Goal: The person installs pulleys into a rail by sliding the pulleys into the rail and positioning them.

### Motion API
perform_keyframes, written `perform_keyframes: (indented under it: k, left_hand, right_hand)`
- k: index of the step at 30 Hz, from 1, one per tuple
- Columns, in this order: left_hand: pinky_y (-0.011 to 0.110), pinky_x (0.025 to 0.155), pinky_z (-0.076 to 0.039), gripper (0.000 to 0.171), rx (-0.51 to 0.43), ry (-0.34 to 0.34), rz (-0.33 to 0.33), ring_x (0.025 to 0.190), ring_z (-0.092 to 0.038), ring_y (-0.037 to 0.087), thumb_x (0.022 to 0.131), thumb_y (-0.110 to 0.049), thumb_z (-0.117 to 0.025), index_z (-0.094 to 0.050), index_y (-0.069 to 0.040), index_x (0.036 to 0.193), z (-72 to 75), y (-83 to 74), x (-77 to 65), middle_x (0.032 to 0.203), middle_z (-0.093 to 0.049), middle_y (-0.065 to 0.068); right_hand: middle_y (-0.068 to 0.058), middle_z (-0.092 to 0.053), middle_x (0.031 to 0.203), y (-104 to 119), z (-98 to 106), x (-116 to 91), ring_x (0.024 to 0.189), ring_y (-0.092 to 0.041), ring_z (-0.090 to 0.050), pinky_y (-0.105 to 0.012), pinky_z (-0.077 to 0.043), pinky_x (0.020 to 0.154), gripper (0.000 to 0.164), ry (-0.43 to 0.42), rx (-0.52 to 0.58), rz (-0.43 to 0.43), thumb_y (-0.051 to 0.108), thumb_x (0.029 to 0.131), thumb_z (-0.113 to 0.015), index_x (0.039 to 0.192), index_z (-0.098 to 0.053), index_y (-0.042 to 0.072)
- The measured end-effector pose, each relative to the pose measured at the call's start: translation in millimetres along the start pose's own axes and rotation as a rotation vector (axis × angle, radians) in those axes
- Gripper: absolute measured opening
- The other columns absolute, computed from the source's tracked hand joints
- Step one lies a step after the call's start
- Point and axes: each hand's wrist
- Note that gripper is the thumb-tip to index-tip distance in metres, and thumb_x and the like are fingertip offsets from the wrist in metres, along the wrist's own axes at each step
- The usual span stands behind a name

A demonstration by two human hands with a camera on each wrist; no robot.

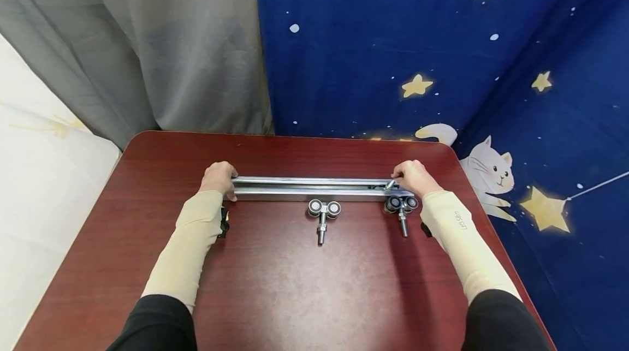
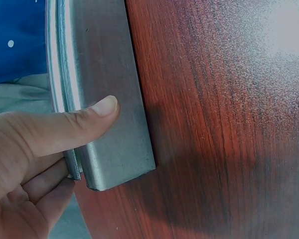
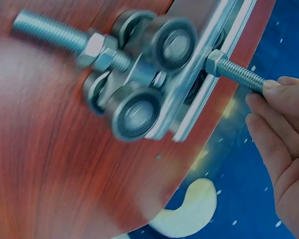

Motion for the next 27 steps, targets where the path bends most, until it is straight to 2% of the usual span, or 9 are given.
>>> perform_keyframes:
  k: [10, 27]
  left_hand:
    - [0.051, 0.085, -0.044, 0.065, 0.007, 0.003, -0.010, 0.109, -0.046, 0.044, 0.055, 0.000, -0.083, -0.059, 0.005, 0.115, -0.4, 0.9, -0.1, 0.115, -0.057, 0.025]
    - [0.051, 0.087, -0.043, 0.065, 0.008, 0.001, 0.004, 0.109, -0.046, 0.043, 0.055, 0.000, -0.083, -0.059, 0.005, 0.115, 1.1, -2.4, -3.4, 0.116, -0.056, 0.025]
  right_hand:
    - [-0.014, -0.069, 0.089, -17.1, 5.5, -5.8, 0.082, -0.026, -0.061, -0.041, -0.050, 0.074, 0.017, -0.047, -0.029, -0.011, -0.006, 0.075, -0.058, 0.082, -0.072, 0.001]
    - [-0.016, -0.068, 0.092, -23.0, 8.0, -8.1, 0.085, -0.029, -0.061, -0.043, -0.050, 0.075, 0.018, -0.026, -0.016, -0.020, -0.006, 0.076, -0.057, 0.085, -0.072, 0.001]
Point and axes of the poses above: each hand's wrist, its own x-axis towards the middle knuckle, its own z-axis out of the back of the hand, y = z × x
